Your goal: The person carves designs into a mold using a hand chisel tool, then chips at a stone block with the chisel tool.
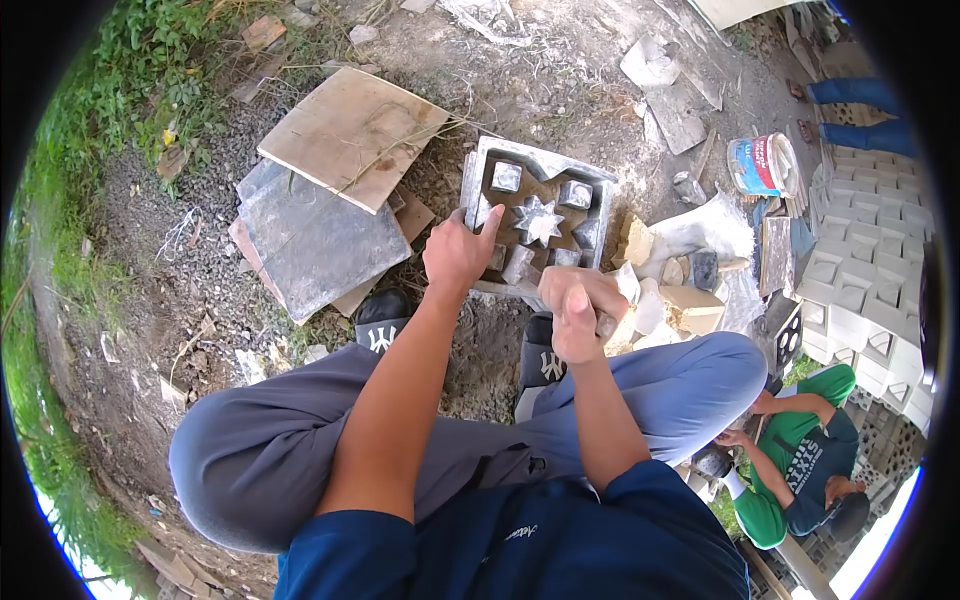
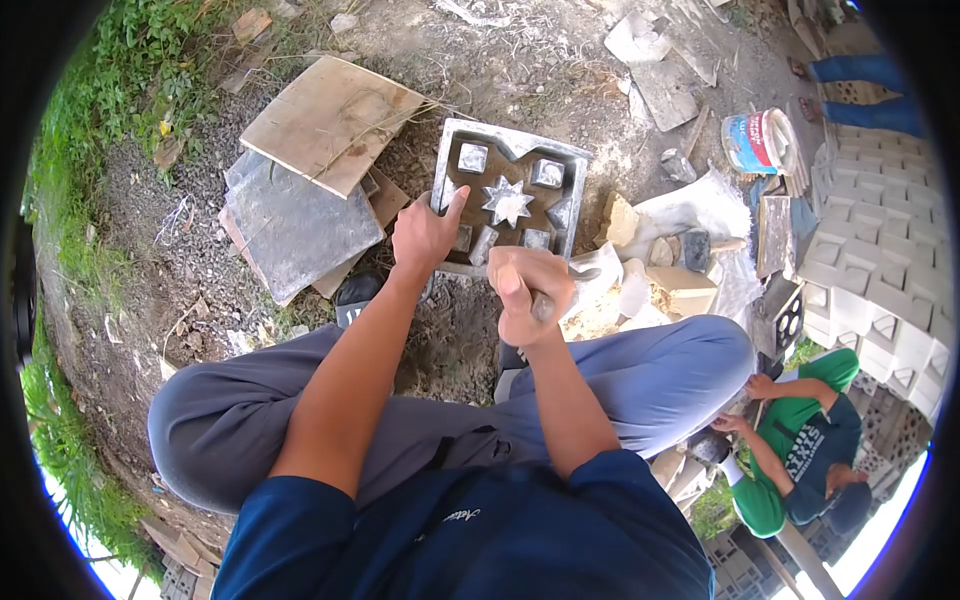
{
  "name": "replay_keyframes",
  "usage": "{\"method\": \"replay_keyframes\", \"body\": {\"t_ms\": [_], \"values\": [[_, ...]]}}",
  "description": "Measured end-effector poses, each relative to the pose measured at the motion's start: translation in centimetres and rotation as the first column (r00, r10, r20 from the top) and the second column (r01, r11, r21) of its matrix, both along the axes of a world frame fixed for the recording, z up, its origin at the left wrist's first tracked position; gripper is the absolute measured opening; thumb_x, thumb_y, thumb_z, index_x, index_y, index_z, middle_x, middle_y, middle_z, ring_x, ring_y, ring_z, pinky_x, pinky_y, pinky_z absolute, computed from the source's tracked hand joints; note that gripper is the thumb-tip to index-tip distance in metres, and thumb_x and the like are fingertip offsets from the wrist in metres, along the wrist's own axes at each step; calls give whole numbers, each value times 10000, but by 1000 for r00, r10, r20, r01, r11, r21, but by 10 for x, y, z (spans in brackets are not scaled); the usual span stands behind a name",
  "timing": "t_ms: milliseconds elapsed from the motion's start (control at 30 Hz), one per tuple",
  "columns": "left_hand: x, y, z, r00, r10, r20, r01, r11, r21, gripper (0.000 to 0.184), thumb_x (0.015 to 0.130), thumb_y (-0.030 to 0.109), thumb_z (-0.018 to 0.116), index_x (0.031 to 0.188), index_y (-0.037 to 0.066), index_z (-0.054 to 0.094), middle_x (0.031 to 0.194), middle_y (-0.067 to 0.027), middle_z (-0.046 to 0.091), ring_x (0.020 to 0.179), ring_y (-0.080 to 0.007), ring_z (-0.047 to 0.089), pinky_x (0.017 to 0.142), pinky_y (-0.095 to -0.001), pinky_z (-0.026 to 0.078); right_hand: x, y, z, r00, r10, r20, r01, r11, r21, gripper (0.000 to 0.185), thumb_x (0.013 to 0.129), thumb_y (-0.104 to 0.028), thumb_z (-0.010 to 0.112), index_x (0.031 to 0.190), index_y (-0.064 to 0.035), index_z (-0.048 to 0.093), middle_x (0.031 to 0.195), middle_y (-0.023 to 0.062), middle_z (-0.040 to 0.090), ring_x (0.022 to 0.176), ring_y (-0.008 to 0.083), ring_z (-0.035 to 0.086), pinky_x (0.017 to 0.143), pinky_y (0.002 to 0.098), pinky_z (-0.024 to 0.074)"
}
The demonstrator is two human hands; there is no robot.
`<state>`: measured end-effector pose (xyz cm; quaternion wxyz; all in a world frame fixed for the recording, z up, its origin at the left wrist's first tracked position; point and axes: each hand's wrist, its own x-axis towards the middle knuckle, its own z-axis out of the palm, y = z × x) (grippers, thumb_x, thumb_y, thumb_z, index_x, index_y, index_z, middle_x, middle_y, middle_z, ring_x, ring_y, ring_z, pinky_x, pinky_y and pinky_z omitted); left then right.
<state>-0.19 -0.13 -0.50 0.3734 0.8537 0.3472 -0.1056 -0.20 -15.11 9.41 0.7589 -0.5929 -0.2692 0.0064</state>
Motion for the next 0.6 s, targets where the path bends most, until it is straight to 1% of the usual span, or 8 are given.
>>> {"method": "replay_keyframes", "body": {"t_ms": [33,133,233,300,367,433,500,600], "values": [[-1,-1,0,1000,-1,-1,1,1000,-4,842,884,761,525,1135,-25,693,1008,-280,721,994,-438,697,881,-501,558,4,3,-9,999,-7,-43,5,999,-53,519,997,-227,575,589,-10,340,512,33,358,441,135,318,434,313,208],[1,0,-1,1000,11,-5,-11,999,-33,838,884,761,524,1139,-19,694,1003,-276,723,990,-434,700,873,-498,561,6,2,1,1000,0,-11,0,1000,-15,548,1008,-244,573,583,-10,318,491,31,347,435,149,306,437,318,242],[-2,2,0,1000,-8,6,7,999,37,837,884,761,524,1157,-12,692,1015,-273,724,998,-434,699,875,-498,562,2,0,3,994,71,87,-66,996,-56,526,991,-217,570,584,-1,317,491,35,335,438,153,313,438,317,247],[1,0,2,1000,22,-23,-23,998,-57,836,883,758,528,1160,-13,692,1018,-274,723,1004,-433,698,879,-497,562,10,9,-3,993,-6,115,29,979,-201,491,959,-164,559,577,-8,292,489,36,321,426,145,302,423,315,231],[2,-1,-1,1000,18,-2,-19,999,-50,838,881,757,534,1171,-14,692,1021,-277,722,1004,-431,699,875,-493,565,10,13,8,992,-39,121,59,985,-165,452,927,-116,541,573,-18,278,491,41,325,418,148,300,414,320,221],[-1,-3,-2,999,33,39,-35,998,51,812,884,751,540,1103,-14,708,968,-280,725,972,-445,697,855,-509,556,5,10,12,989,18,149,-2,994,-105,424,924,-106,540,576,-10,317,495,48,337,426,158,317,422,323,229],[-4,-1,-4,1000,9,17,-9,1000,18,816,881,754,541,1124,-8,707,980,-283,722,978,-448,695,851,-509,557,8,17,3,991,-20,134,54,964,-259,390,923,-102,559,591,22,397,495,41,343,416,153,306,415,328,218],[1,-1,-1,999,36,32,-36,999,-3,838,876,765,534,1129,-16,704,993,-287,720,984,-451,693,861,-507,559,14,21,17,982,20,186,17,981,-196,323,899,-72,573,618,27,448,511,36,358,404,162,322,417,328,238]]}}
